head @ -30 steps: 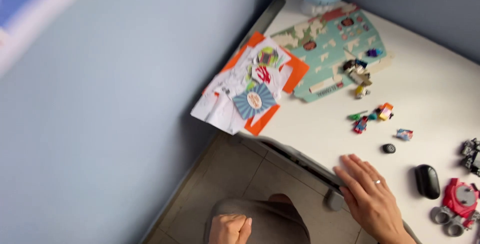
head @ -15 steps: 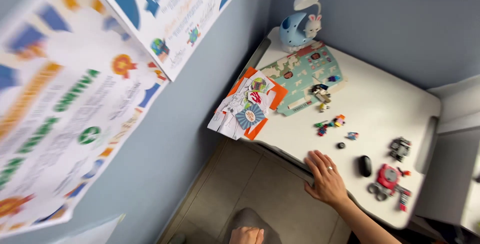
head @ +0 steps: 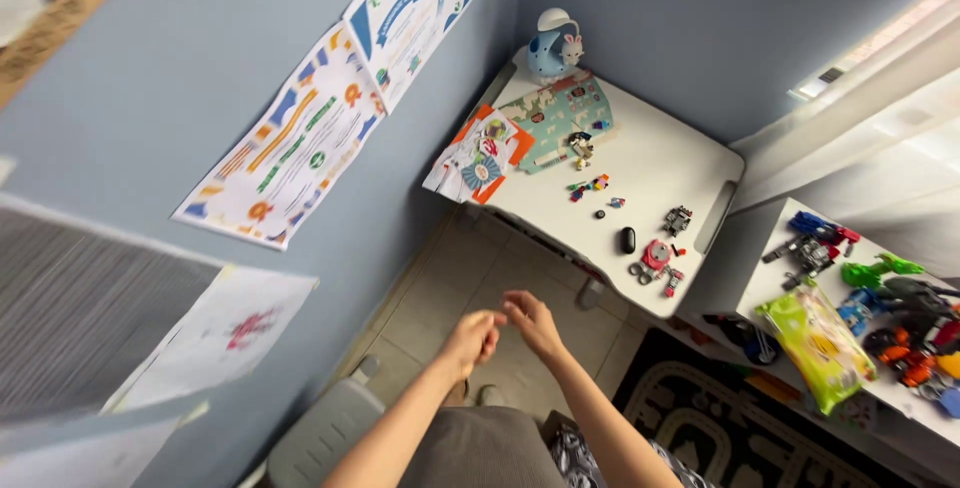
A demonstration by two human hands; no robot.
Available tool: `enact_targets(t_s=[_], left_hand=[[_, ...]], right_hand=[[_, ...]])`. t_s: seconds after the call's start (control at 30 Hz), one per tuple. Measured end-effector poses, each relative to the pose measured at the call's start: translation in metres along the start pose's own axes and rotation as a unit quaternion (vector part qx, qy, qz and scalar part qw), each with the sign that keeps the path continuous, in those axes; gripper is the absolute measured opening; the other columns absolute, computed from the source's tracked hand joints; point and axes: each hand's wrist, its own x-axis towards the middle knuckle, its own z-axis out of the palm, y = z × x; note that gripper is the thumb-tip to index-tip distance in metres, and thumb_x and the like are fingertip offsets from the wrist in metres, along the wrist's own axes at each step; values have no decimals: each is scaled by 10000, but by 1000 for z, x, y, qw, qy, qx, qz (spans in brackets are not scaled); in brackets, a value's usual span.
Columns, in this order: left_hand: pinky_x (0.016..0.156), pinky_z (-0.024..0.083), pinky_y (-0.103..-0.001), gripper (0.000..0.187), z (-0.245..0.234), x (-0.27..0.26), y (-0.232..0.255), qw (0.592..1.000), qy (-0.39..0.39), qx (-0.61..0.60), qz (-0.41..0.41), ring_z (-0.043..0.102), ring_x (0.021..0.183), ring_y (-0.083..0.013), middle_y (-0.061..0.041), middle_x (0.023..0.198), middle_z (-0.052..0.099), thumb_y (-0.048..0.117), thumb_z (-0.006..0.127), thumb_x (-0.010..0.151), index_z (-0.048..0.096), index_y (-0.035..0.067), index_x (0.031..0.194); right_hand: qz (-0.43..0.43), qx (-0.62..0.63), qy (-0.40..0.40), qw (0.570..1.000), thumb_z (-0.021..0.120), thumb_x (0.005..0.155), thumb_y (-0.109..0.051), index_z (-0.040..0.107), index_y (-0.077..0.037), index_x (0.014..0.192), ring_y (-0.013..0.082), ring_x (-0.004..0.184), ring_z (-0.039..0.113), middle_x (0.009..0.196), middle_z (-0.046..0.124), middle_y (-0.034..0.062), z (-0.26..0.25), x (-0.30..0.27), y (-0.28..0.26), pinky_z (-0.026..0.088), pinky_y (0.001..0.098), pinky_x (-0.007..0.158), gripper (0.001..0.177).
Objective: The person organizes a cluttered desk by moving toys, papers, and small items. They place a paper badge on a drawing, open a drawer to store scissors, and pick up crumpled paper from the floor. The person then places papers into the drawer and closes it, leaving the desk surface partially cleared.
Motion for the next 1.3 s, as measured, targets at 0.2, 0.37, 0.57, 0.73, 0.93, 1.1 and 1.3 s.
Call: enact_targets(t_s=[0.2, 0.37, 0.57, 0.73, 0.93, 1.1, 1.3], left_hand=[[397, 343, -113, 265, 21, -98, 99, 971, -36, -218, 88, 520, 531, -55, -120, 836, 718, 137, 519, 1068, 672, 15, 1246], [600, 642, -228, 287, 33, -168, 130, 940, -14, -288, 184, 795, 825, -223, -230, 1100, 769, 122, 522, 1071, 655, 54, 1316], [932, 613, -395, 313, 20, -219, 131, 899, 44, -189, 392, 732, 1121, -314, -239, 1173, 752, 203, 477, 1129, 647, 7, 1304], [1042, 545, -356, 647, -13, -270, 126, 879, 64, -214, 422, 696, 1188, -269, -235, 1157, 755, 507, 297, 1151, 649, -11, 1316], [1146, 450, -331, 606, -59, -374, 116, 832, 121, -148, 521, 668, 1268, -287, -227, 1183, 755, 422, 271, 1155, 623, -32, 1346], [1157, 477, -382, 477, -107, -458, 73, 805, 170, 21, 568, 633, 1326, -274, -185, 1414, 659, 19, 312, 1035, 520, 14, 1464], [1232, 393, -452, 446, -171, -542, 8, 792, 148, -33, 591, 470, 1468, -329, -184, 1609, 468, 84, 377, 1055, 515, 17, 1475]], right_hand=[[26, 437, -88, 895, 571, 1028, -234, 662, 67, 1244, 328, 937, 745, 1050, 754, 251, -1, -125, -55, 606, 490, 875, 381], [103, 596, -190, 774, 496, 1058, -525, 692, -53, 1156, 228, 912, 728, 953, 711, 46, 6, -163, -148, 575, 447, 949, 520], [129, 593, -184, 773, 410, 1052, -618, 681, -102, 991, 176, 810, 670, 838, 677, 5, 45, -216, -236, 522, 356, 784, 586], [134, 614, -218, 746, 483, 1045, -492, 687, -68, 961, 223, 798, 694, 834, 696, 50, 96, -246, -255, 554, 378, 789, 478], [122, 680, -230, 685, 607, 1033, -277, 696, -9, 909, 304, 776, 735, 828, 726, 127, 168, -301, -259, 609, 416, 799, 308], [110, 697, -228, 671, 638, 1024, -232, 709, 7, 940, 286, 770, 741, 846, 735, 130, 240, -374, -245, 624, 395, 796, 262], [99, 724, -251, 635, 593, 1032, -181, 683, 105, 1199, 317, 930, 758, 1002, 750, 198, 315, -450, -202, 623, 403, 888, 343]])
